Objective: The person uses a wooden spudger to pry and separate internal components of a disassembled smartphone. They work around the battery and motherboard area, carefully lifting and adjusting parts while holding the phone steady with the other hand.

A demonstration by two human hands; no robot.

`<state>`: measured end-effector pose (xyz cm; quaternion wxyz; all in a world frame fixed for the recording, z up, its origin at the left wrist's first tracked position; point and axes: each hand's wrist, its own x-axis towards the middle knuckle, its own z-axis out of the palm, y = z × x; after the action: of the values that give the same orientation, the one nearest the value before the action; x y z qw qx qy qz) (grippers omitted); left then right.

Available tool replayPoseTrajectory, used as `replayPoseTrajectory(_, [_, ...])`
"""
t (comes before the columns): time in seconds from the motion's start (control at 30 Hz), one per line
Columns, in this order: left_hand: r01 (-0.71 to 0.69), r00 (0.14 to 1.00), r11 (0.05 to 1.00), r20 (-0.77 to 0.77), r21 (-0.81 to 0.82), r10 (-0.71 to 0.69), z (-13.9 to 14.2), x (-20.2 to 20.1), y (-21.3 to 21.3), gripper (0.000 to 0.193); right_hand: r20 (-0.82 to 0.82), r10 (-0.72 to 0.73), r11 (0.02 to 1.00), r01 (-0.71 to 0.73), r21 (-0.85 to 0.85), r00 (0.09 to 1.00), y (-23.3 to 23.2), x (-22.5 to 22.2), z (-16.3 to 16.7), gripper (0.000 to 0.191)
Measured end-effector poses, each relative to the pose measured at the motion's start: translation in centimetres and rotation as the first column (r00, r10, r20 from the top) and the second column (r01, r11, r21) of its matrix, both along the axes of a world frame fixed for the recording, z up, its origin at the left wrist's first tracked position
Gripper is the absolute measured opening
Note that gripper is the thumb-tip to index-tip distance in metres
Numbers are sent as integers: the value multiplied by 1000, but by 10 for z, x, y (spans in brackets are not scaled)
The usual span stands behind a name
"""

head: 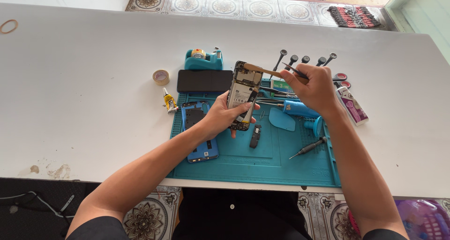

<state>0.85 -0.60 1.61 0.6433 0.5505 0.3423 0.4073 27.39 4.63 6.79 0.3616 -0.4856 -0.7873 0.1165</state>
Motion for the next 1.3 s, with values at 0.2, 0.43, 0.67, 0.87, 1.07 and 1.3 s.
replayPoseTrajectory(0.2, [16, 1000, 999, -23, 28, -16, 1, 0, 1, 37, -6, 32, 999, -32, -3, 999, 0, -7, -6, 54])
replayPoseTrajectory(0.43, [22, 999, 999, -34, 34, -21, 1, 0, -1, 38, -28, 37, 998, -39, -52, 999, 3, -11, -13, 54])
replayPoseTrajectory(0.67, [20, 1000, 1000, 18, 0, -20, 1, -2, 1, 39, -11, -7, 989, 5, -147, 1000, 14, -2, -16, 57])
replayPoseTrajectory(0.87, [17, 996, 1000, 83, 9, -18, 0, -2, 1, 42, -19, -18, 987, 14, -159, 1000, 15, 0, -17, 57])
replayPoseTrajectory(1.07, [9, 991, 1000, 133, 26, -12, -1, -4, 1, 46, -24, -21, 989, 17, -147, 1000, 14, -1, -13, 55])
replayPoseTrajectory(1.3, [-58, 959, 996, 275, -63, 73, -2, -8, 6, 42, -29, -16, 991, 12, -135, 999, 11, -1, -10, 50])
